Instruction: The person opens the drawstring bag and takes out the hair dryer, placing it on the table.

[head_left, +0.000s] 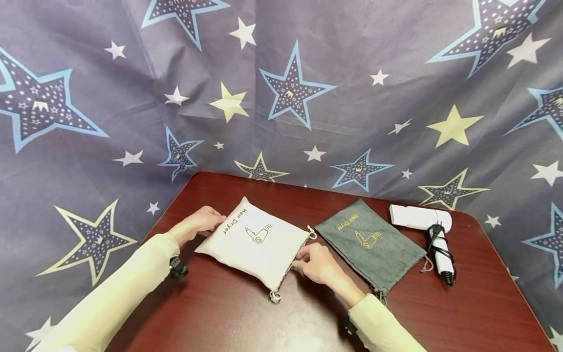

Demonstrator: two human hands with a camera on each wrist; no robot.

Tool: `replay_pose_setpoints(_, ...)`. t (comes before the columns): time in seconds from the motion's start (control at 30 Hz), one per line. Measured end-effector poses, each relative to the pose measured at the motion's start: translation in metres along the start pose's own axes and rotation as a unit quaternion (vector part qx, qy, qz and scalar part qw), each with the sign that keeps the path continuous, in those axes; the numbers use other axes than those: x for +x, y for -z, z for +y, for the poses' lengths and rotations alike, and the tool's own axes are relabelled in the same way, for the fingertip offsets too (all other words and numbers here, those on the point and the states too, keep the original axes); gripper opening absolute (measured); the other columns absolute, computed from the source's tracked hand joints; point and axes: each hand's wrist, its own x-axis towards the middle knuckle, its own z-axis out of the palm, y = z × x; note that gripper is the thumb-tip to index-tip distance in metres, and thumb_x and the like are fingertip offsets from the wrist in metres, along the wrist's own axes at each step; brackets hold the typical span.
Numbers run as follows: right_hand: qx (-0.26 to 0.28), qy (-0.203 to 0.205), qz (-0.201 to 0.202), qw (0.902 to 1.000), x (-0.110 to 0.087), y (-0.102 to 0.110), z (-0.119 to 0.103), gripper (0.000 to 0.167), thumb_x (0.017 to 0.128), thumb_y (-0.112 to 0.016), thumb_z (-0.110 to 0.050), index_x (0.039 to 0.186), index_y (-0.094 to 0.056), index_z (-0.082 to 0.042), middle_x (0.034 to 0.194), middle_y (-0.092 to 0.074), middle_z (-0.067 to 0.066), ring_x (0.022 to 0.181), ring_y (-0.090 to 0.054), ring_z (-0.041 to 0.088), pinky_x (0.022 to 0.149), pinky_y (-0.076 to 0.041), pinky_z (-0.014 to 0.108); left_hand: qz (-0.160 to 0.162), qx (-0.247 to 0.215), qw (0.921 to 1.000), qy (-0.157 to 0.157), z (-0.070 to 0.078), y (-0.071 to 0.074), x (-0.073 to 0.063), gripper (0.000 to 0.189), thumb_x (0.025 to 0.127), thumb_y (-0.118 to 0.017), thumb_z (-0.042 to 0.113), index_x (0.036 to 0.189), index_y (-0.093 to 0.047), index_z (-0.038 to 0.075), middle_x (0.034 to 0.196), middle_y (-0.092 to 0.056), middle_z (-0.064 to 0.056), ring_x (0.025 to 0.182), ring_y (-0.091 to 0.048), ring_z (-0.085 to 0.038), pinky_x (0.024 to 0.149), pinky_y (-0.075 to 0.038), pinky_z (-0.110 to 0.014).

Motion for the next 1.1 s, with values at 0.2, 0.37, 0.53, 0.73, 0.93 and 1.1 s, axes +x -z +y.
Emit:
replay_pose_setpoints(0.2, -0.01, -0.001, 0.008, 0.9999, -0.001, 0.0001, -0.0003, 0.006, 0.089, -0.081, -0.01, 0.091, -0.077, -0.006, 0.081, -0.074, -0.001, 0.076, -0.067, 0.012, 0.074, -0.056, 0.036, 0.035, 0.028, 0.9989, -0.012, -0.0001, -0.0048, 0.0003, 0.027, 0.107, -0.058, 0.017, 0.115, -0.069, -0.007, 0.098, -0.063, -0.011, 0.085, -0.061, -0.021, 0.077, -0.058, -0.038)
replay_pose_setpoints(0.37, -0.016, -0.001, 0.01, 0.9998, 0.0007, -0.0021, 0.0012, 0.007, 0.089, -0.082, -0.012, 0.086, -0.076, -0.009, 0.081, -0.073, -0.003, 0.078, -0.068, 0.012, 0.074, -0.056, 0.036, 0.052, 0.043, 0.9976, -0.017, 0.0015, -0.0053, 0.0, 0.025, 0.104, -0.06, 0.014, 0.112, -0.074, -0.004, 0.103, -0.067, -0.014, 0.088, -0.062, -0.023, 0.074, -0.059, -0.036)
replay_pose_setpoints(0.53, -0.015, 0.004, 0.007, 0.9999, 0.0024, -0.004, 0.0019, 0.01, 0.089, -0.081, -0.01, 0.082, -0.074, -0.01, 0.079, -0.072, -0.004, 0.076, -0.065, 0.01, 0.073, -0.055, 0.035, 0.065, 0.042, 0.9967, -0.025, 0.0008, -0.005, 0.0003, 0.022, 0.101, -0.061, 0.01, 0.109, -0.076, -0.005, 0.109, -0.069, -0.017, 0.092, -0.064, -0.025, 0.077, -0.061, -0.039)
replay_pose_setpoints(0.73, -0.025, 0.009, 0.011, 0.9996, 0.0031, -0.0035, 0.002, 0.017, 0.088, -0.081, -0.01, 0.076, -0.07, -0.012, 0.076, -0.069, -0.006, 0.072, -0.062, 0.009, 0.07, -0.053, 0.035, 0.087, 0.055, 0.9941, -0.036, 0.0014, -0.0072, 0.0004, 0.019, 0.097, -0.063, 0.006, 0.101, -0.078, -0.005, 0.103, -0.07, -0.016, 0.087, -0.063, -0.024, 0.069, -0.06, -0.034)
replay_pose_setpoints(0.93, -0.028, 0.0, 0.011, 0.9995, 0.0033, -0.0033, 0.0022, 0.016, 0.089, -0.081, -0.011, 0.077, -0.071, -0.013, 0.077, -0.068, -0.006, 0.071, -0.06, 0.009, 0.069, -0.052, 0.034, 0.102, 0.062, 0.9923, -0.032, -0.0003, -0.0085, 0.0028, 0.022, 0.094, -0.06, 0.004, 0.101, -0.079, -0.004, 0.108, -0.071, -0.017, 0.086, -0.061, -0.023, 0.062, -0.055, -0.027)
replay_pose_setpoints(1.1, -0.021, -0.008, 0.007, 0.9997, 0.003, -0.0043, 0.0053, 0.013, 0.091, -0.079, -0.013, 0.08, -0.073, -0.013, 0.077, -0.068, -0.007, 0.071, -0.06, 0.008, 0.071, -0.053, 0.036, 0.101, 0.064, 0.9924, -0.03, 0.0003, -0.0082, 0.0028, 0.022, 0.095, -0.059, 0.004, 0.101, -0.079, -0.003, 0.109, -0.071, -0.017, 0.086, -0.061, -0.024, 0.063, -0.055, -0.028)
